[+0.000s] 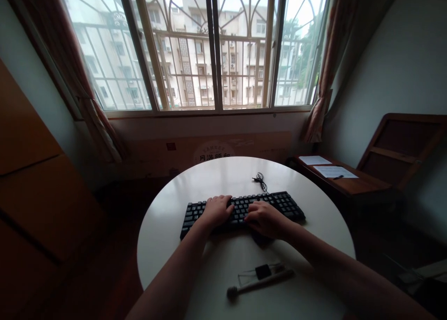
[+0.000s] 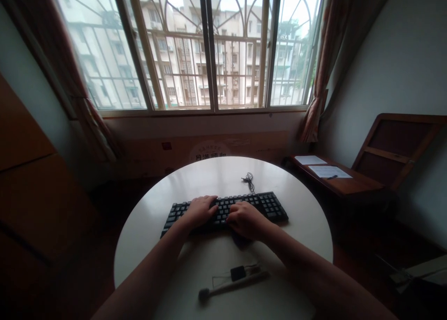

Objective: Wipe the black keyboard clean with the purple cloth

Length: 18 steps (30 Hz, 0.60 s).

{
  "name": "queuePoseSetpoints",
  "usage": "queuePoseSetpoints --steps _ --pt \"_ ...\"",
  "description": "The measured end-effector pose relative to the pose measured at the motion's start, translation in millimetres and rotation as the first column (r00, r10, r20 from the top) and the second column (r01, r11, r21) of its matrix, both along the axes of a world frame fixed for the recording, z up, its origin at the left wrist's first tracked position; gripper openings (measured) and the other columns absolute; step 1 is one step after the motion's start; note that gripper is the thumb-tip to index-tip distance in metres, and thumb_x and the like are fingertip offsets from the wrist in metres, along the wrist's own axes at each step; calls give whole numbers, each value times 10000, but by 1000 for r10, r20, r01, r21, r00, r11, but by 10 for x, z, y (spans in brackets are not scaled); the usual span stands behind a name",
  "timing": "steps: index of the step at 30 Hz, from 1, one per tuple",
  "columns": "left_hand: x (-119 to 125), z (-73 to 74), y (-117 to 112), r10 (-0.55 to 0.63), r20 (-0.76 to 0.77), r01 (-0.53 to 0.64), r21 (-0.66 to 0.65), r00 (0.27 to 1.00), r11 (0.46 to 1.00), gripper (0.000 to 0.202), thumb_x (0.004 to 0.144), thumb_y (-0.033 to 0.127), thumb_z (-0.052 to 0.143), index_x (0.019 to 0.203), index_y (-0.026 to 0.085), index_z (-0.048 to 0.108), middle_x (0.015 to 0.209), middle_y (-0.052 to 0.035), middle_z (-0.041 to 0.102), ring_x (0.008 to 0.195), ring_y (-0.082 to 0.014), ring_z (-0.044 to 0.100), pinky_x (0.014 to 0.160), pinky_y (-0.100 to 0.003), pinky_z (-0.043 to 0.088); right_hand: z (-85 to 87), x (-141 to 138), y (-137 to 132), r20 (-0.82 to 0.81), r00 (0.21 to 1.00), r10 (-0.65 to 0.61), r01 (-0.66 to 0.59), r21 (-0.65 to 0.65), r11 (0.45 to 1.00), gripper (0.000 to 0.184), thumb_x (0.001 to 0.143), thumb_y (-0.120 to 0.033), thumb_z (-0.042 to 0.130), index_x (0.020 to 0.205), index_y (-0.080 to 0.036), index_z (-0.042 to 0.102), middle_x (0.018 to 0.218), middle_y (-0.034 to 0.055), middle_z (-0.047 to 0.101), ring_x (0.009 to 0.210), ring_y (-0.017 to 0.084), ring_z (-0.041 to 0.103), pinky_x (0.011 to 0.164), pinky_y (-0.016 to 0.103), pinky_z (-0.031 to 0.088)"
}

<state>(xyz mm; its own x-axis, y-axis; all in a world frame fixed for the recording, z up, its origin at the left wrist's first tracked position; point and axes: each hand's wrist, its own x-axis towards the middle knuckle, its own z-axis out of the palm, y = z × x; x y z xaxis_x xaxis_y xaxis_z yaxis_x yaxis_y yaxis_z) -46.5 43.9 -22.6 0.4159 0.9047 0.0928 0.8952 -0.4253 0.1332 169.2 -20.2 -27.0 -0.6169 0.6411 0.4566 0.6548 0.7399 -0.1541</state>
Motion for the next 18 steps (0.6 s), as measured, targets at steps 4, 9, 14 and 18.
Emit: queuePoseSetpoints --steps 4,9,14,18 --pt "-5 12 -3 4 -6 -4 -3 1000 1000 501 943 458 426 1376 233 535 1366 -87 610 1244 -302 546 1068 -445 380 13 73 36 -3 1000 -4 3 -30 1000 71 831 -202 721 864 -238 773 826 12 691 807 167 610 783 297 432" --pt "-6 -2 12 0 -11 0 1 1000 1000 510 943 462 421 1381 226 536 1372 -88 608 1235 -306 552 1060 -454 388 -31 71 45 12 1000 -22 22 -9 1000 68 821 -184 714 843 -234 754 816 0 680 794 162 586 772 296 420" --pt "-4 -15 27 -8 -7 8 15 1000 1000 507 943 449 430 1378 213 542 1353 -92 620 1218 -311 562 1045 -460 400 -107 -35 12 6 999 -48 48 52 998 69 857 -195 670 833 -224 727 829 16 673 824 182 558 786 315 405" --pt "-10 0 13 -8 2 8 9 1000 1000 503 942 451 433 1375 219 544 1353 -89 619 1227 -314 556 1053 -471 391 -100 -31 4 -9 997 -72 72 45 996 38 822 -199 700 841 -228 718 831 11 671 839 186 556 801 325 396"
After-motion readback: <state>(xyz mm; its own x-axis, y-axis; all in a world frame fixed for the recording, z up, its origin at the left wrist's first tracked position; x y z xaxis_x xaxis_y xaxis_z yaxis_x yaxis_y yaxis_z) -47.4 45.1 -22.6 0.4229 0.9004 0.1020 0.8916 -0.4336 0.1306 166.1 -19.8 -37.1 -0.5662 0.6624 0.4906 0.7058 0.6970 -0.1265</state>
